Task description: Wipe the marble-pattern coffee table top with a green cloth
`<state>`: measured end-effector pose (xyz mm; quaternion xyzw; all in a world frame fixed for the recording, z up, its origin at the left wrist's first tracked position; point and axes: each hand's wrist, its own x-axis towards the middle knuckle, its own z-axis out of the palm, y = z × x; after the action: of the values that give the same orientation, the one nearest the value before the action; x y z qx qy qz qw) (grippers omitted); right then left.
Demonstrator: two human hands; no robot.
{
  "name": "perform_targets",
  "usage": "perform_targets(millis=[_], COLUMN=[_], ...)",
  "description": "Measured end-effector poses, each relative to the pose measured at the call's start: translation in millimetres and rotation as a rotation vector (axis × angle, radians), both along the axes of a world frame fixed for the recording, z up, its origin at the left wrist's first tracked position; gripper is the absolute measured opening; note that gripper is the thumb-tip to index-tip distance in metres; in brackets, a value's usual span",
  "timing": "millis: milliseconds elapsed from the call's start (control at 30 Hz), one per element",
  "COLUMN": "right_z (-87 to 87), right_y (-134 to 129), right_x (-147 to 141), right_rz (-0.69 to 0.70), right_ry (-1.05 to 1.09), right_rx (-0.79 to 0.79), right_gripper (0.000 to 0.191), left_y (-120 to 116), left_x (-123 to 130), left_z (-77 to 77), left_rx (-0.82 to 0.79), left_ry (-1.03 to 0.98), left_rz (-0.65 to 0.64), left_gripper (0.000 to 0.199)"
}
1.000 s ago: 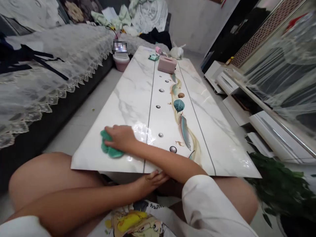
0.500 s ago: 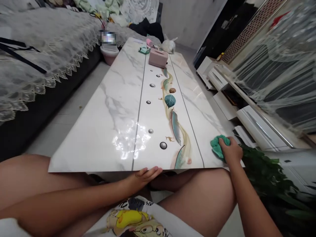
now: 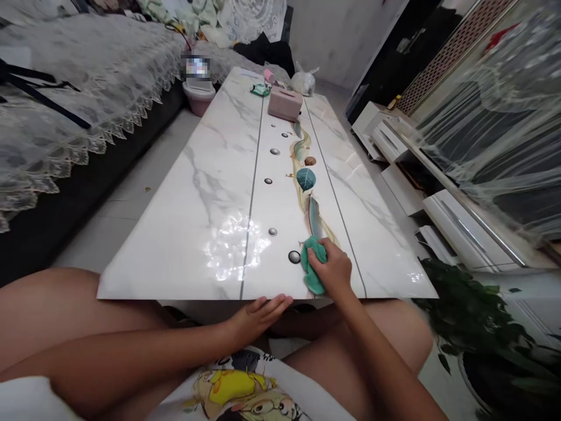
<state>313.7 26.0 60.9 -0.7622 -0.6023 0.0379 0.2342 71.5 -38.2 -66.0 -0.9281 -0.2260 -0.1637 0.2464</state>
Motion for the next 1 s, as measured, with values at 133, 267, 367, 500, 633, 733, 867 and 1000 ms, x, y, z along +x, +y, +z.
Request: perform_targets(millis=[133,267,367,500,633,733,867,1000], right_z=[-1.6,-3.6,-4.9,-6.2,-10.5,-17.3,-25.2,-25.4], right_y=[1,-2,-4,-6,-7,-10,-13,-10], right_x=[-27,-47,-67,-97,-128,-156,-197,-229], right_rz=[0.068,0.139,0.206,0.277,0.338,0.385,0.492,0.597], right_ry=[0.033,0.036,0.027,0.017,-0.030,-0.101,-0.199,-0.221], right_rx=[0.044,0.073,0.107,0.151,0.176,0.221,0.173,0.069], right_gripper=[0.031,0.027,0.024,0.021,0.023,0.025,0.034,0.044], left_y=[-11,-20,-26,-50,-75,-80,-80,-88], left_x=[3,9,7,-10,-25,-23,-18,-18], left_z=[13.3,39.0,53.7,47.4,24.9,16.2,18.1,19.1], left_rx=[-0.082,-0.219,-0.333,-0.598,-0.825,-0.695,-0.568,-0.593], left_ry=[0.039,0.045,0.064,0.165,0.291,0.232,0.258,0.367], left_rz=[0.022,0.032,-0.020,-0.142,-0.079,-0.062,-0.055,-0.084], left_gripper=[0.053,0.043,0.039,0.032,0.033,0.041,0.029,0.019])
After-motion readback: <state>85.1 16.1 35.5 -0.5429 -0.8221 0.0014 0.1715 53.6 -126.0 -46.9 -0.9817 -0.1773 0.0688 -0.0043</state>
